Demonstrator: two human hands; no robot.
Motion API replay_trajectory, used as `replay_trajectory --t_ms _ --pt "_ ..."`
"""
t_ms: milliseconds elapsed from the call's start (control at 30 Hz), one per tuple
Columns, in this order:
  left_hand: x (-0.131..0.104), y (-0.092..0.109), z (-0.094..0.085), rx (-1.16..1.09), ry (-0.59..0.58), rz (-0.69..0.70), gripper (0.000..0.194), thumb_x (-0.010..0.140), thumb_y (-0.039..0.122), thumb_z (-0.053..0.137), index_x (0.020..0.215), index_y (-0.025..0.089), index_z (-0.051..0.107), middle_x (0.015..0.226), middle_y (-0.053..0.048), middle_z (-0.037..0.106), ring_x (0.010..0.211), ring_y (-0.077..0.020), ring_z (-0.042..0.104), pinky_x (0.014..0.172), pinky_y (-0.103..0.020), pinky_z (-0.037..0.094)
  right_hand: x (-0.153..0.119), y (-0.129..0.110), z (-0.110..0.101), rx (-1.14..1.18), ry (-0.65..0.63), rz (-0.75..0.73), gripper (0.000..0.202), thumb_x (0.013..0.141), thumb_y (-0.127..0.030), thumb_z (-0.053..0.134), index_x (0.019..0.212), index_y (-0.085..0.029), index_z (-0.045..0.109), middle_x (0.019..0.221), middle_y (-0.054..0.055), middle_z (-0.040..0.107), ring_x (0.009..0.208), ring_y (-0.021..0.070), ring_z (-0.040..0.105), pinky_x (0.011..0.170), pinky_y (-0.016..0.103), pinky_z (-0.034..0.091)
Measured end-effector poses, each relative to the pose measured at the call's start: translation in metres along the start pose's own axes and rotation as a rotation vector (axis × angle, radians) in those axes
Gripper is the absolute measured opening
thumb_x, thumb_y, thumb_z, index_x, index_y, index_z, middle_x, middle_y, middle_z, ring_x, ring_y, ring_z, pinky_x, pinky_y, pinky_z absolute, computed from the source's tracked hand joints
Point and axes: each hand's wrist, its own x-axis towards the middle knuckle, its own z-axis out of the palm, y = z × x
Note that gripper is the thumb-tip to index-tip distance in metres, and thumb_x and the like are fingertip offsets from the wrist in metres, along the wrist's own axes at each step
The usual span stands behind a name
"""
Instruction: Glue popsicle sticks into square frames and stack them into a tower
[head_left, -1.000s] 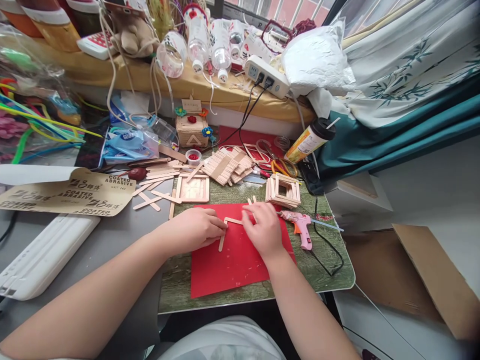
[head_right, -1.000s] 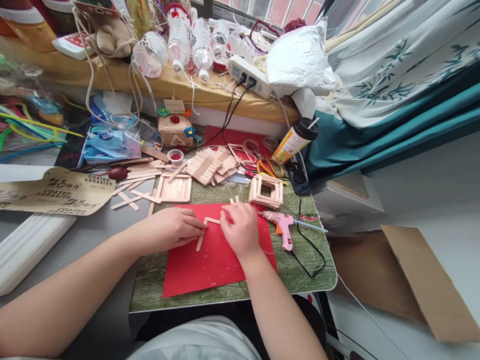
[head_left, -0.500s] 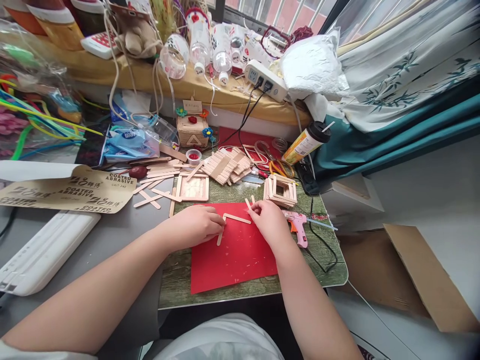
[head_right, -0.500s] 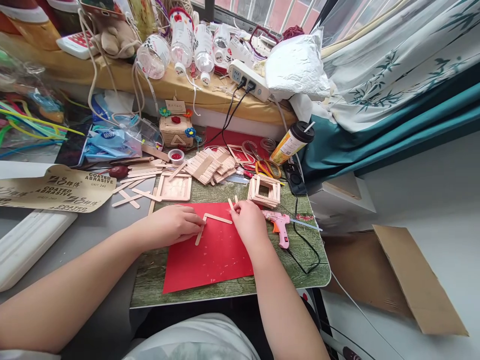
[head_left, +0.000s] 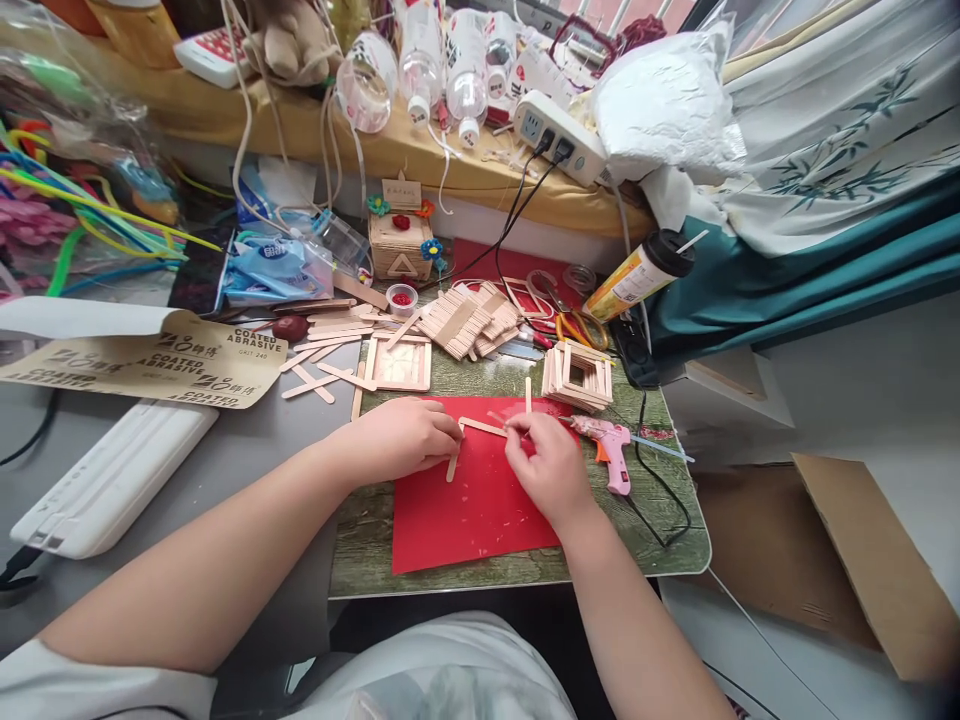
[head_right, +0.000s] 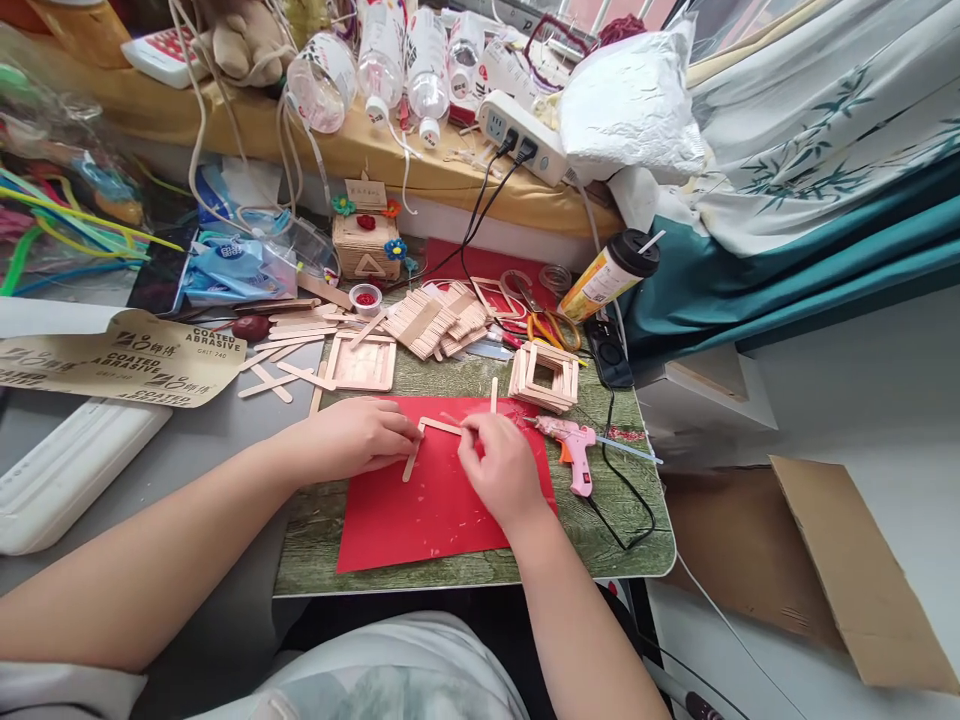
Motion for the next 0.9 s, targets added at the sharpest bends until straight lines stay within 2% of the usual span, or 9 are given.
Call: replay_trajectory --t_ms 67,133,300,500,667,800,900 --pt "0.000 -0.001 0.001 0.063 -0.024 -0.023 0.020 0.102 0.021 0.061 0.108 0.025 0.079 0.117 -0.006 0.079 0.094 -0.0208 0.069 0.079 -0.032 0.051 -0.012 -0.003 0.002 0.077 -0.102 -0.109 0.016 0.101 -0.015 0.056 0.105 -0.025 0.068 0.100 0.006 0.073 0.095 0.0240 0.066 0.088 0.041 0.054" --pt "0.001 -0.002 0.002 0.123 -0.044 -0.044 0.022 0.105 0.024 0.057 0.110 0.025 0.079 0.120 -0.007 0.079 0.095 -0.0213 0.068 0.083 -0.033 0.052 -0.021 -0.002 0.006 0.133 -0.158 -0.155 0.018 0.102 -0.015 0.057 0.109 -0.025 0.070 0.103 0.006 0.074 0.096 0.0235 0.066 0.089 0.042 0.055" --pt "-0.001 -0.008 0.006 0.172 -0.002 -0.079 0.025 0.106 0.026 0.054 0.114 0.025 0.078 0.123 -0.008 0.078 0.101 -0.0220 0.069 0.089 -0.035 0.053 -0.026 0.005 0.017 0.148 -0.125 -0.138 0.022 0.103 -0.018 0.061 0.121 -0.026 0.072 0.106 0.007 0.077 0.099 0.0246 0.066 0.091 0.047 0.055" --pt "-0.002 -0.012 0.011 0.146 -0.012 -0.109 0.026 0.106 0.025 0.054 0.116 0.023 0.077 0.129 -0.007 0.077 0.107 -0.0236 0.070 0.094 -0.037 0.055 -0.023 0.006 0.016 0.125 -0.090 -0.127 0.022 0.103 -0.017 0.062 0.117 -0.026 0.076 0.104 0.007 0.078 0.099 0.0249 0.066 0.091 0.047 0.056" --pt "-0.002 -0.015 0.015 0.112 0.035 -0.128 0.027 0.106 0.026 0.054 0.122 0.023 0.076 0.127 -0.007 0.078 0.104 -0.0222 0.070 0.093 -0.036 0.057 -0.023 0.005 0.017 0.149 -0.073 -0.136 0.022 0.102 -0.016 0.065 0.116 -0.028 0.077 0.108 0.005 0.080 0.100 0.0242 0.067 0.092 0.047 0.056" --pt "-0.002 -0.014 0.016 0.110 0.046 -0.123 0.026 0.105 0.025 0.056 0.119 0.024 0.077 0.126 -0.006 0.078 0.103 -0.0219 0.070 0.092 -0.036 0.057 -0.025 0.005 0.020 0.103 -0.087 -0.189 0.023 0.100 -0.013 0.066 0.115 -0.028 0.077 0.111 0.004 0.081 0.103 0.0248 0.067 0.094 0.048 0.054" --pt "-0.002 -0.013 0.015 0.105 0.043 -0.133 0.026 0.105 0.025 0.055 0.117 0.024 0.078 0.127 -0.005 0.078 0.104 -0.0221 0.070 0.092 -0.036 0.057 -0.025 0.003 0.020 0.104 -0.078 -0.174 0.020 0.099 -0.015 0.068 0.112 -0.028 0.075 0.114 0.005 0.079 0.107 0.0257 0.067 0.097 0.048 0.054"
